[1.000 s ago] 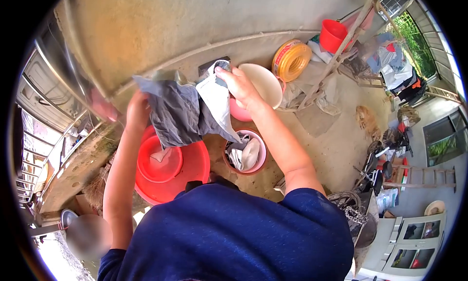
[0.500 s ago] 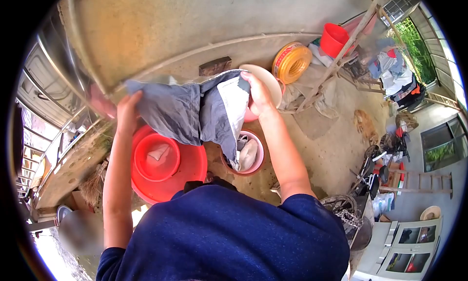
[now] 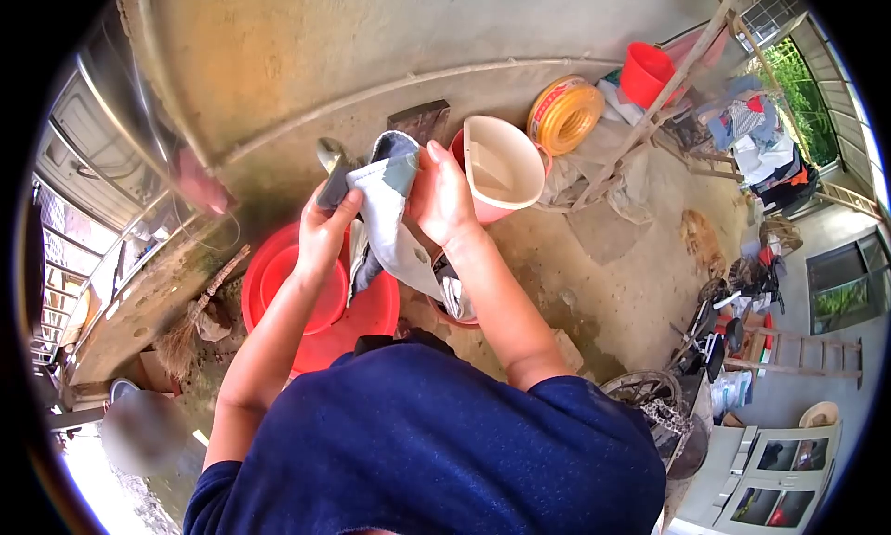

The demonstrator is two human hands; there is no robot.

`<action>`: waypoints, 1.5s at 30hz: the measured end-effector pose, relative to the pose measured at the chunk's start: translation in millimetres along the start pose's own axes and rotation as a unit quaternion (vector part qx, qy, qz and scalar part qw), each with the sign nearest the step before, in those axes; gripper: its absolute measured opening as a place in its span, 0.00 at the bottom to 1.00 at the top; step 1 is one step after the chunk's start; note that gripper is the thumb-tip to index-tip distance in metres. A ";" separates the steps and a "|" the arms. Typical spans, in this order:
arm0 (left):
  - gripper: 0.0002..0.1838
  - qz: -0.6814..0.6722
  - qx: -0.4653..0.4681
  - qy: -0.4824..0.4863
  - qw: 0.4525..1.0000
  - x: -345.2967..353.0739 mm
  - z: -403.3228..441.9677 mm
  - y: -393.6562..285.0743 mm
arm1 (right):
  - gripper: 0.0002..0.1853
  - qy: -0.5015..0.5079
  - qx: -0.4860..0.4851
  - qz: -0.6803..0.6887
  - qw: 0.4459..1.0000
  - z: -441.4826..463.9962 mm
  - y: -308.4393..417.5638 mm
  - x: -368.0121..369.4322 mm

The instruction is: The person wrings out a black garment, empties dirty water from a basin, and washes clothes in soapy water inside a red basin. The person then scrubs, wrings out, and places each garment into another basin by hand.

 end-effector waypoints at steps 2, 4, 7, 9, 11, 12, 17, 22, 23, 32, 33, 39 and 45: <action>0.11 -0.033 -0.027 0.010 0.999 1.6 -0.3 8.6 | 0.23 -0.040 -0.106 -0.116 0.987 -1.0 5.1 4.4; 0.17 -0.049 0.009 0.067 0.997 12.7 -5.7 10.2 | 0.24 -0.081 -0.152 -0.202 0.964 2.3 6.4 -3.2; 0.17 0.142 0.016 0.054 0.988 12.1 -7.9 14.6 | 0.24 -0.090 -0.151 -0.204 0.963 -2.0 11.8 -4.8; 0.14 0.186 0.038 0.069 0.979 7.2 -8.3 10.1 | 0.27 -0.080 -0.160 -0.364 0.914 -8.8 17.8 1.6; 0.12 0.223 0.114 0.088 0.964 2.3 -13.9 -12.3 | 0.27 -0.041 -0.202 -0.524 0.827 0.6 30.4 -11.4; 0.12 0.272 0.157 0.120 0.942 0.8 -16.4 -21.9 | 0.26 -0.017 -0.228 -0.628 0.744 1.4 39.3 -15.9; 0.09 0.391 0.245 0.209 0.862 12.9 -31.8 -54.6 | 0.19 -0.059 -0.152 -0.770 0.616 -0.6 53.5 -17.1; 0.10 0.367 0.225 0.229 0.873 13.6 -42.2 -85.6 | 0.06 0.147 -0.184 -0.754 0.613 -5.5 24.9 6.4; 0.10 0.371 0.212 0.207 0.880 4.8 -40.0 -88.7 | 0.07 0.073 -0.177 -0.755 0.627 6.1 38.7 -12.4; 0.20 0.276 0.096 0.020 0.956 -73.5 1.1 -37.9 | 0.13 -0.054 -0.127 -0.813 0.565 -8.3 47.0 -19.3; 0.19 0.309 0.113 0.062 0.942 -64.1 -4.2 -38.3 | 0.17 -0.037 -0.129 -0.827 0.546 -8.1 47.2 -18.6; 0.19 0.312 0.133 0.162 0.927 -17.2 -15.6 -62.4 | 0.21 0.096 -0.169 -0.848 0.494 -12.7 12.6 -8.1; 0.21 0.200 0.198 0.023 0.959 -69.2 16.5 -74.8 | 0.10 0.121 -0.003 -0.545 0.830 -10.2 25.6 10.6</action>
Point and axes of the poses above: each hand's wrist, its own z-axis towards the middle knuckle, its own x-axis out of the palm, y = z × x, the point moved 8 cm from there along z, towards the middle knuckle, and after that the axes turned 7 degrees about -y, right-handed, at the moved point
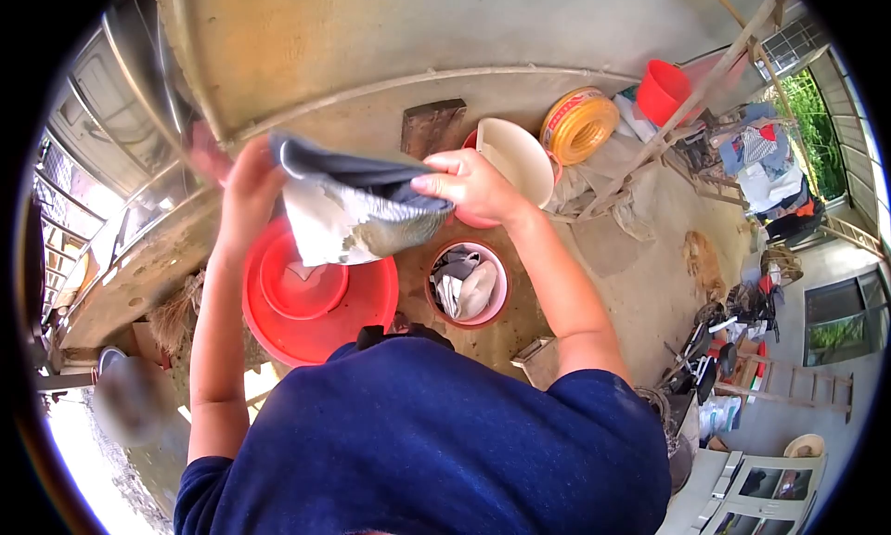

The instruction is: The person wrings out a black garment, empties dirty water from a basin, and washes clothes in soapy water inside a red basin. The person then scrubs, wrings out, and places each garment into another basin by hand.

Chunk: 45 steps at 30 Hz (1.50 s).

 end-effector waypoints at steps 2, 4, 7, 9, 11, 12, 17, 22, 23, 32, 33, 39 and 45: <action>0.12 0.110 -0.051 0.007 0.993 3.7 -2.8 32.0 | 0.12 -0.027 -0.030 -0.207 0.977 19.4 -27.9 -7.5; 0.12 0.089 -0.047 0.038 0.994 13.2 -19.5 69.1 | 0.14 -0.079 -0.095 -0.414 0.902 14.4 -22.0 -14.8; 0.19 -0.026 -0.082 0.022 0.996 17.4 -29.2 81.2 | 0.16 -0.047 -0.068 -0.307 0.948 5.7 -15.9 -21.8; 0.23 -0.099 -0.074 -0.012 0.992 24.9 -31.3 67.4 | 0.16 -0.012 0.032 -0.150 0.988 -1.5 -7.1 -20.5; 0.30 0.152 0.050 -0.010 0.987 29.5 -22.2 19.5 | 0.17 -0.021 0.016 -0.144 0.989 -0.4 0.3 -21.7; 0.28 0.249 0.165 0.018 0.954 37.3 -21.5 -3.0 | 0.17 -0.036 0.035 -0.108 0.993 -0.8 3.1 -24.0; 0.17 0.274 0.199 0.134 0.931 49.2 -25.2 -16.2 | 0.15 -0.062 0.099 -0.057 0.991 -10.6 17.2 -49.0; 0.08 0.020 0.034 0.231 0.972 50.6 -21.8 -47.9 | 0.13 -0.061 0.069 -0.084 0.992 -16.5 14.9 -62.9; 0.08 0.010 -0.038 0.240 0.970 51.6 -25.2 -43.2 | 0.12 -0.063 0.089 -0.096 0.989 -20.5 9.5 -62.8; 0.10 -0.011 -0.063 0.162 0.985 74.9 9.3 -7.3 | 0.35 0.001 0.016 -0.239 0.971 -18.8 8.1 -33.4; 0.10 -0.019 -0.058 0.216 0.975 90.7 10.1 0.7 | 0.42 -0.003 -0.075 -0.368 0.927 -15.3 26.3 -20.6; 0.13 -0.059 -0.060 0.126 0.988 84.6 33.2 20.6 | 0.14 -0.050 0.018 -0.241 0.969 16.2 -71.5 -44.8; 0.12 0.087 -0.281 0.025 0.955 -4.9 -14.3 141.0 | 0.11 -0.118 0.084 -0.320 0.936 3.7 -150.7 -98.1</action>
Point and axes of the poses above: each hand's wrist, its own z-axis towards the middle knuckle, its own x-axis out of the palm, y = z × x, the point moved 8 cm from there along z, towards the middle knuckle, and after that the axes turned 7 degrees about -y, right-handed, at the moved point
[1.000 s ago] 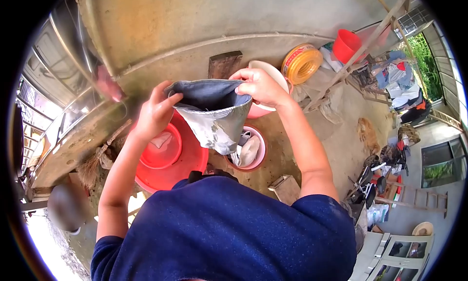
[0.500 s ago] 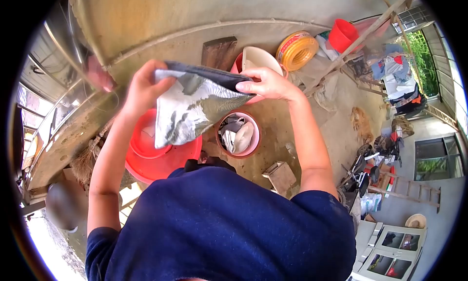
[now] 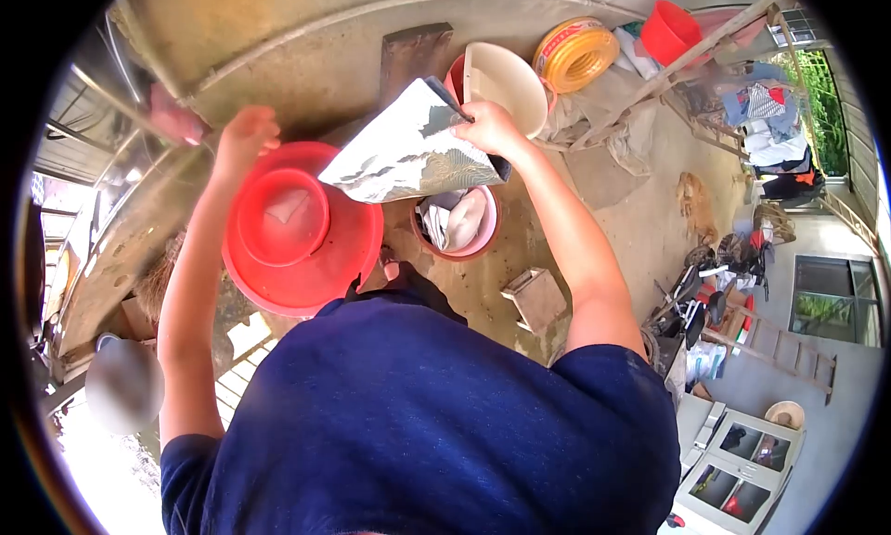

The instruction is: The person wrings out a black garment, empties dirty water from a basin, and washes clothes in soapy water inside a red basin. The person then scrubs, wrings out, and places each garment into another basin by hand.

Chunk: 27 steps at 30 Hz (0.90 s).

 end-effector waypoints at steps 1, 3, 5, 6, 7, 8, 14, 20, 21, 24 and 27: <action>0.11 0.003 -0.040 0.012 0.999 1.0 -11.8 25.8 | 0.11 0.004 0.009 0.003 1.000 -3.9 -9.6 4.9; 0.08 0.012 -0.120 0.030 0.992 2.7 -34.6 88.9 | 0.12 -0.035 0.062 -0.099 0.993 -3.9 -32.4 5.7; 0.07 0.019 -0.184 0.054 0.981 12.7 -65.6 135.3 | 0.13 -0.048 0.078 -0.136 0.986 -7.4 -66.3 17.9; 0.07 0.019 -0.207 0.070 0.976 18.6 -83.2 149.1 | 0.13 -0.067 0.088 -0.177 0.978 -9.3 -87.9 24.0; 0.07 0.026 -0.240 0.067 0.968 23.5 -99.0 167.3 | 0.12 -0.030 0.124 -0.152 0.980 -12.0 -116.9 40.7; 0.06 0.033 -0.273 0.064 0.959 29.7 -113.9 186.8 | 0.12 -0.025 0.158 -0.165 0.973 -23.2 -125.3 46.4; 0.05 0.025 -0.333 0.097 0.937 76.2 -185.2 281.3 | 0.08 0.009 0.159 -0.191 0.969 -75.9 -220.7 178.0; 0.04 0.049 -0.425 0.117 0.896 127.6 -211.3 350.9 | 0.12 0.135 0.258 -0.142 0.946 -103.9 -342.1 317.2; 0.04 0.061 -0.446 0.108 0.886 131.8 -211.3 354.1 | 0.13 0.071 0.311 -0.185 0.930 -102.3 -374.2 310.1; 0.03 0.061 -0.478 0.097 0.871 140.9 -210.0 382.5 | 0.14 -0.091 0.414 -0.328 0.844 -78.7 -446.8 257.5; 0.03 0.038 -0.454 0.086 0.886 143.4 -206.3 421.5 | 0.13 -0.147 0.512 -0.247 0.809 -62.7 -475.4 235.1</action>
Point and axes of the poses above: each hand's wrist, its own z-axis towards the middle knuckle, its own x-axis out of the palm, y = z × x, the point moved 8 cm from there along z, towards the middle knuckle, and after that the axes turned 7 degrees about -y, right-handed, at the moved point
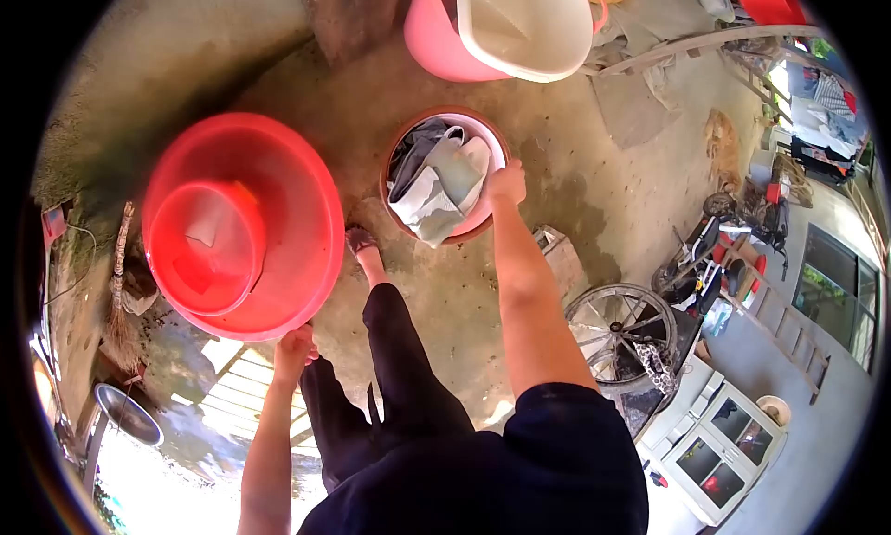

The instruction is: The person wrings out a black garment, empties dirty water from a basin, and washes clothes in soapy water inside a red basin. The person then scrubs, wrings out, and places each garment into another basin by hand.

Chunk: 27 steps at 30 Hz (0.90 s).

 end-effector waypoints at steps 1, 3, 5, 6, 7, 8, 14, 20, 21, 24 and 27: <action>0.04 0.001 0.021 0.006 1.000 0.7 12.5 9.0 | 0.13 0.008 -0.040 0.041 0.998 1.2 12.6 2.2; 0.05 -0.004 0.037 0.004 0.999 3.6 29.6 17.2 | 0.13 0.022 -0.090 0.080 0.992 -5.6 26.9 9.4; 0.06 -0.040 0.030 0.007 0.999 0.7 35.4 14.5 | 0.13 0.106 -0.193 0.117 0.968 -46.3 64.2 40.5; 0.06 -0.041 0.030 0.001 0.999 -3.8 35.8 12.1 | 0.11 0.135 -0.222 0.145 0.955 -73.2 80.6 57.5; 0.07 -0.043 0.031 -0.001 0.999 -8.0 39.0 9.8 | 0.11 0.156 -0.273 0.139 0.939 -108.2 107.8 64.1; 0.07 -0.047 0.029 -0.021 0.998 -20.3 45.7 12.8 | 0.10 0.142 -0.346 0.204 0.905 -147.4 136.1 68.2; 0.08 0.032 0.142 -0.192 0.971 -129.4 116.5 7.4 | 0.12 0.327 -0.503 0.273 0.752 -390.1 334.1 40.5; 0.11 -0.099 0.032 -0.194 0.975 -222.5 236.4 44.8 | 0.36 0.132 -0.598 0.068 0.788 -467.2 467.4 144.2; 0.11 -0.103 0.031 -0.195 0.975 -231.7 250.4 51.0 | 0.40 0.066 -0.577 0.043 0.813 -460.8 483.3 154.8; 0.18 -0.133 0.017 -0.207 0.969 -243.4 270.5 62.8 | 0.41 0.064 -0.582 0.194 0.787 -455.3 505.6 202.7; 0.28 -0.349 -0.090 -0.151 0.920 -235.6 276.0 74.3 | 0.33 0.528 -0.401 0.167 0.730 -475.0 487.9 270.5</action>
Point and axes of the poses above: each hand's wrist, its own z-axis towards the middle knuckle, its own x-axis out of the palm, y = z × x, the point moved 8 cm from there along z, towards the middle knuckle, and after that the axes turned 7 degrees about -y, right-handed, at the moved point
